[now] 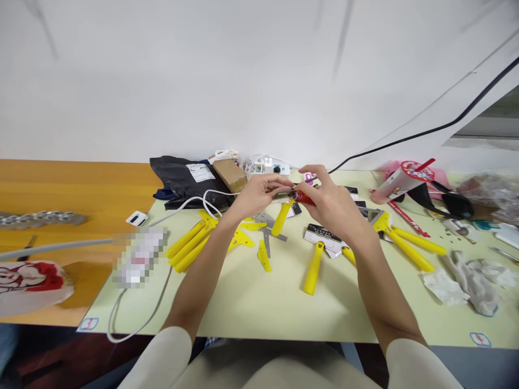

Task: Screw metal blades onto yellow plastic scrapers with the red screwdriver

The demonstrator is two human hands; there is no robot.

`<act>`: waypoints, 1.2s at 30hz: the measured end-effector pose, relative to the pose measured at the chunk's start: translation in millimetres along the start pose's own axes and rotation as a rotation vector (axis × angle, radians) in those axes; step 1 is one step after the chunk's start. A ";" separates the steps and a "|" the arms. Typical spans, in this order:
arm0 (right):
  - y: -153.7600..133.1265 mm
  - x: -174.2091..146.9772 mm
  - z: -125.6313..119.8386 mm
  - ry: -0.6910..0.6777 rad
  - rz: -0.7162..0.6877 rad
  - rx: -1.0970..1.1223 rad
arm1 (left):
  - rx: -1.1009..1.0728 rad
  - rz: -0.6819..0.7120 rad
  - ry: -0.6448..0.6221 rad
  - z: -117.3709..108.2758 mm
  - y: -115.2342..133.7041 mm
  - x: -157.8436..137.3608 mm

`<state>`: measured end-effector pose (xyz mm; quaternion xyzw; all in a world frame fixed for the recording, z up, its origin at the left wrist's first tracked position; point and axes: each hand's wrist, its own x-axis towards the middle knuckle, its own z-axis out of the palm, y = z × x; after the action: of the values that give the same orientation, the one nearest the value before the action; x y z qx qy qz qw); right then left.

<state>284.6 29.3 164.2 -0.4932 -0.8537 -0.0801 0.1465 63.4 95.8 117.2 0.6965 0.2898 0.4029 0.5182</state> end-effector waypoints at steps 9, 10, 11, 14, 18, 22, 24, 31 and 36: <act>19.1 -2.5 -6.7 -0.103 0.031 0.193 | 0.043 0.048 0.176 12.0 4.4 -1.6; 20.2 -3.6 -10.2 -0.078 0.047 0.196 | -0.007 0.088 0.232 11.9 1.8 0.2; 21.3 -5.0 -14.4 -0.052 0.072 0.198 | -0.068 0.110 0.285 11.6 -1.5 2.0; 24.4 -10.5 -27.5 0.015 0.163 0.227 | -0.278 -0.009 0.268 11.9 -12.1 4.8; 29.1 -15.0 -35.1 0.054 0.233 0.308 | -0.460 -0.218 -0.084 28.0 -15.1 -0.6; 34.1 -12.2 -30.7 0.065 0.253 0.384 | -0.431 -0.265 -0.111 53.2 -9.5 -7.1; 37.2 -10.3 -28.1 0.102 0.233 0.395 | -0.403 -0.253 -0.090 60.1 -8.4 -8.1; 49.1 -11.6 -27.9 0.111 0.240 0.463 | -0.412 -0.217 -0.051 59.5 -9.4 -7.9; 55.3 -12.1 -31.0 -0.040 0.235 0.479 | -0.380 -0.220 -0.031 64.0 -7.6 -10.3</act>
<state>343.5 38.3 189.1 -0.5417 -0.7879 0.1517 0.2506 113.4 58.3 98.4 0.5567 0.2751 0.3804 0.6853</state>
